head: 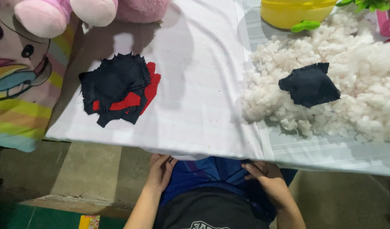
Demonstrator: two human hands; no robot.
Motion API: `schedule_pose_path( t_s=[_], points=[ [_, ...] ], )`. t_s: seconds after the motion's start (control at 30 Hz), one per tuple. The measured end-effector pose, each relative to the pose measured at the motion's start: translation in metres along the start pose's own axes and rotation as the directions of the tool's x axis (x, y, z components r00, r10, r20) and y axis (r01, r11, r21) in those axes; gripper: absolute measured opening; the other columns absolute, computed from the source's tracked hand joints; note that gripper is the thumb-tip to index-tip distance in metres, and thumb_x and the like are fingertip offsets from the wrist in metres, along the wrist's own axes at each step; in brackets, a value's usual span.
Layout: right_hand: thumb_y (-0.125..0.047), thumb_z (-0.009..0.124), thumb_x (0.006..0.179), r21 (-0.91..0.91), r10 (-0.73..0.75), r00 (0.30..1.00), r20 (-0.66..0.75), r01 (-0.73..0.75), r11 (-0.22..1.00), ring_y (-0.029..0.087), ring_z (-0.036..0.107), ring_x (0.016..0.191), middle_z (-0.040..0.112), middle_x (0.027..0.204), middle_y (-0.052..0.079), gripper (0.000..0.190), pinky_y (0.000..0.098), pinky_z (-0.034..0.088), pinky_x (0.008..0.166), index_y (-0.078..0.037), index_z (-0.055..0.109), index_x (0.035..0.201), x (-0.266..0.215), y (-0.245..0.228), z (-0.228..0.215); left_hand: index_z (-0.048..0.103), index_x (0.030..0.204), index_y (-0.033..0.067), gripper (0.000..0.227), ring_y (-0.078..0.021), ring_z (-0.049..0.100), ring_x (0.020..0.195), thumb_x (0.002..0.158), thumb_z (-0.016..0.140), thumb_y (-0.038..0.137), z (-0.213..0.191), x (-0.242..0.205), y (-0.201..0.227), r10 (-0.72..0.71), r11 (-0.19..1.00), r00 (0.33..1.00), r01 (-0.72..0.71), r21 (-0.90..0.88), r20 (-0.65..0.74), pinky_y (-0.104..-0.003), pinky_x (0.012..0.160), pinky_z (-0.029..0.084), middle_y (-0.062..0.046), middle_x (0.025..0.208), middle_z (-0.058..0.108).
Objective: Stuffing a small black fabric component with white fiberfill material by hand.
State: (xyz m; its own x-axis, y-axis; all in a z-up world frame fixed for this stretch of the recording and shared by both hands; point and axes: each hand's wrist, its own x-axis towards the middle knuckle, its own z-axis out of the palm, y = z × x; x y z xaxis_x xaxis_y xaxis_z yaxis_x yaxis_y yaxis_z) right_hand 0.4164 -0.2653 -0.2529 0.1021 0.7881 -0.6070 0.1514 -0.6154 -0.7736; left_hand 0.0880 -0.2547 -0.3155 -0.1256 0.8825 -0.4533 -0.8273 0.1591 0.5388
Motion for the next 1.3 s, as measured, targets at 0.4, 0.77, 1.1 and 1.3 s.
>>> schedule_pose_path(
  t_s=[0.4, 0.77, 1.1, 1.3],
  points=[
    [0.001, 0.072, 0.086, 0.737, -0.145, 0.953, -0.265, 0.298, 0.607, 0.019, 0.057, 0.073, 0.062, 0.087, 0.008, 0.031, 0.0328, 0.044, 0.058, 0.000, 0.061, 0.115, 0.023, 0.053, 0.003, 0.070, 0.072, -0.0001, 0.025, -0.0202, 0.061, 0.054, 0.088, 0.080, 0.017, 0.013, -0.025, 0.033, -0.154, 0.649, 0.981, 0.189, 0.737, -0.116, -0.034, 0.063, 0.051, -0.014, 0.065, 0.070],
    [-0.025, 0.070, 0.089, -0.618, -0.161, 0.987, -0.005, 0.124, 0.777, 0.004, 0.082, 0.105, 0.089, 0.112, -0.012, 0.024, 0.0228, 0.058, 0.093, -0.019, 0.081, 0.109, -0.041, 0.008, -0.070, 0.079, 0.102, 0.0138, 0.020, -0.0069, 0.072, 0.078, 0.093, 0.069, 0.029, 0.165, -0.074, 0.121, -0.321, 0.149, 0.744, -0.571, 0.807, 0.586, -0.024, 0.068, 0.055, 0.004, 0.087, 0.079],
    [-0.006, 0.078, 0.077, -0.595, -0.663, 0.745, -0.071, 0.502, 0.627, 0.006, 0.075, 0.069, 0.085, 0.097, -0.001, 0.036, 0.0203, 0.060, 0.074, -0.010, 0.070, 0.112, -0.084, -0.103, -0.069, 0.067, 0.098, 0.0118, 0.017, -0.0263, 0.068, 0.085, 0.099, 0.062, 0.027, 0.246, 0.056, 0.116, -0.446, -0.149, 0.417, -0.907, 0.394, 0.792, -0.040, 0.075, 0.049, -0.004, 0.092, 0.072],
    [0.004, 0.063, 0.086, -0.334, -0.967, 0.219, 0.131, 0.928, 0.165, 0.028, 0.076, 0.084, 0.073, 0.090, 0.020, 0.006, 0.0318, 0.063, 0.075, 0.007, 0.061, 0.091, -0.046, -0.196, -0.037, 0.064, 0.120, 0.0067, 0.026, -0.0315, 0.057, 0.111, 0.102, 0.060, 0.026, 0.297, 0.161, 0.101, -0.317, -0.455, 0.530, -0.813, 0.364, 0.786, -0.050, 0.080, 0.051, -0.011, 0.118, 0.066]
  ],
)
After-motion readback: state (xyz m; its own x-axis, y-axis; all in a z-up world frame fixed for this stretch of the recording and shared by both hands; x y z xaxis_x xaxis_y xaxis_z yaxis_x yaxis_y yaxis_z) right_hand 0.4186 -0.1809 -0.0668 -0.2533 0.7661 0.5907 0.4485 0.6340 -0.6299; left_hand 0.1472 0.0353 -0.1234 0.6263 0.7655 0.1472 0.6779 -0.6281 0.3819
